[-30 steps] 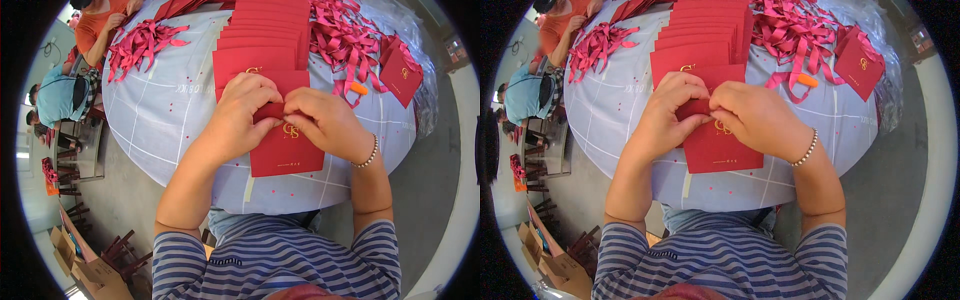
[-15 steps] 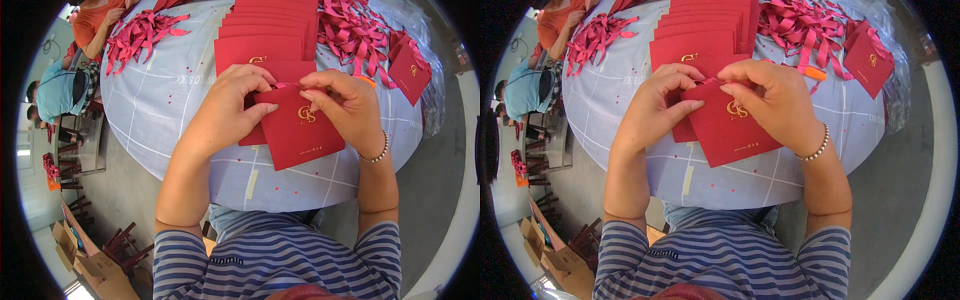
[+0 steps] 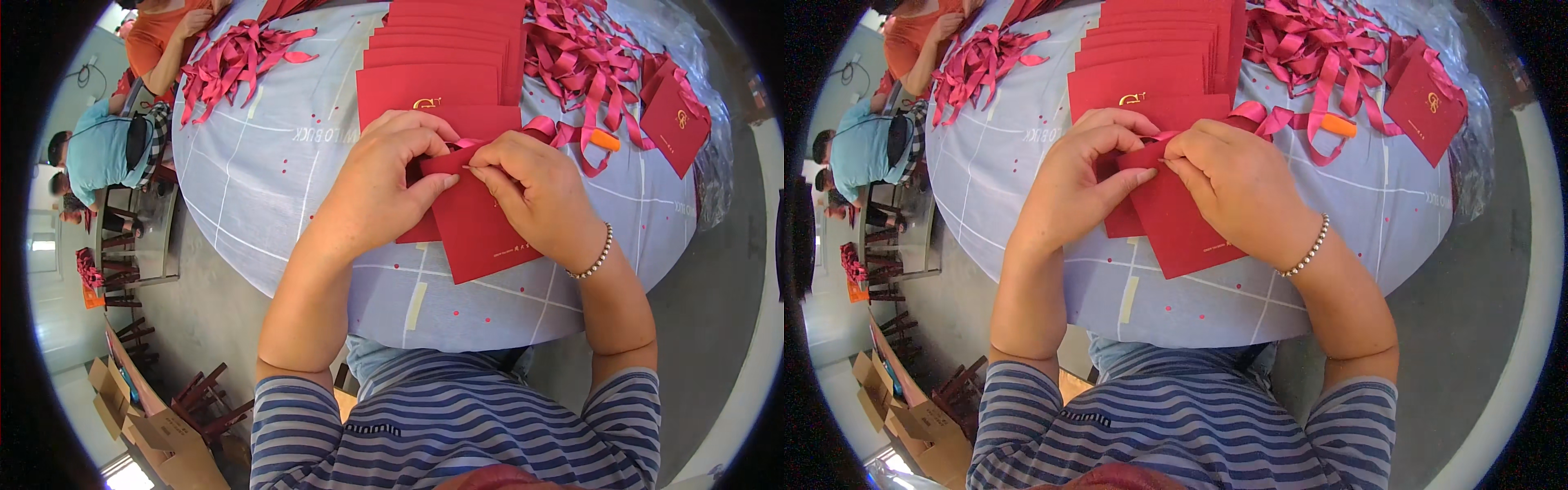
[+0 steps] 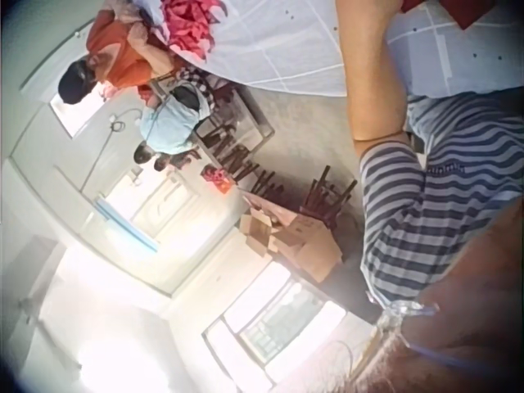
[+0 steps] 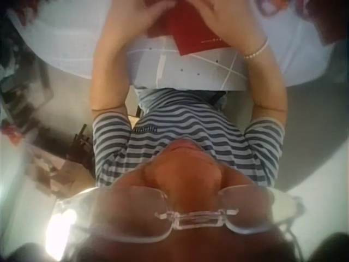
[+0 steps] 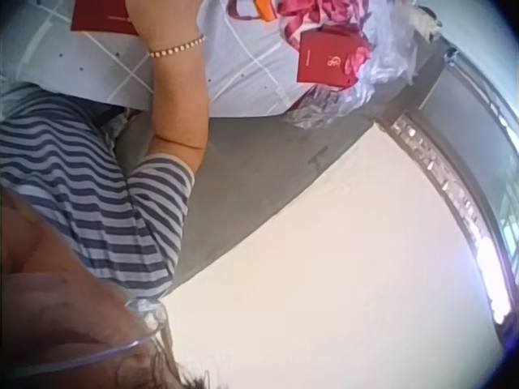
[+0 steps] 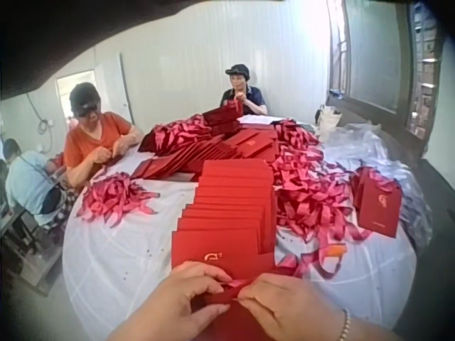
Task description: The person handles a pair of eyeglasses and assembles gift bags by attaching ribbon handles to red paper bags by hand.
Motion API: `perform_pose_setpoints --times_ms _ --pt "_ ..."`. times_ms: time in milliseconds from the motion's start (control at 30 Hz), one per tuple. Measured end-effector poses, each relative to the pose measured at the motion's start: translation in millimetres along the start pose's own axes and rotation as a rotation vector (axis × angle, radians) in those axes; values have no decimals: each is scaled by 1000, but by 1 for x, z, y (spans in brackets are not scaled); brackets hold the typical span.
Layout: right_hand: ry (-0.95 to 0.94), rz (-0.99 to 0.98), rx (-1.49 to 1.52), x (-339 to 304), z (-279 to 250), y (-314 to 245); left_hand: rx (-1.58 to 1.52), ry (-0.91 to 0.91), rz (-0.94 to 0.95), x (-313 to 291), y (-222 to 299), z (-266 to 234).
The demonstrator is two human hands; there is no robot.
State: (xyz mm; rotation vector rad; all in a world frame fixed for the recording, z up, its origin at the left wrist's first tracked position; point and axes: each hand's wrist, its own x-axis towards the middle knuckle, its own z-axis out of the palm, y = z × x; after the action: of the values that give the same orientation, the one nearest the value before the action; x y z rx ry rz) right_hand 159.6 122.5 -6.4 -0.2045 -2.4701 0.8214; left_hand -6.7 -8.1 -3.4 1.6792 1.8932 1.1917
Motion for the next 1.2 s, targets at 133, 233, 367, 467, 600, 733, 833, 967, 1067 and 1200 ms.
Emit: perform_pose_setpoints --times_ms 133,233,367,467,600,733,833,967,1067,1200 --pt "43 -61 -37 -1 7 1 27 14 56 -1 -1 1" --pt "55 -117 -133 -2 9 2 -31 2 79 2 0 4" --pt "137 -195 -280 1 16 -1 -65 5 88 8 -7 3" --pt "122 -193 -248 7 16 -4 -96 47 106 6 -9 -1" --pt "88 -44 -77 4 14 -11 -30 170 240 1 -17 9" --pt "83 -22 -72 -1 17 -10 28 235 244 2 -30 30" --pt "57 -1 -124 -4 16 -18 70 235 239 -3 -24 30" --pt "39 -32 -166 -5 12 -19 51 234 246 -1 -17 28" --pt "33 -1 -139 -2 14 -15 6 250 247 1 -20 33" --pt "30 44 -119 -3 16 -13 -32 237 228 4 -22 31"
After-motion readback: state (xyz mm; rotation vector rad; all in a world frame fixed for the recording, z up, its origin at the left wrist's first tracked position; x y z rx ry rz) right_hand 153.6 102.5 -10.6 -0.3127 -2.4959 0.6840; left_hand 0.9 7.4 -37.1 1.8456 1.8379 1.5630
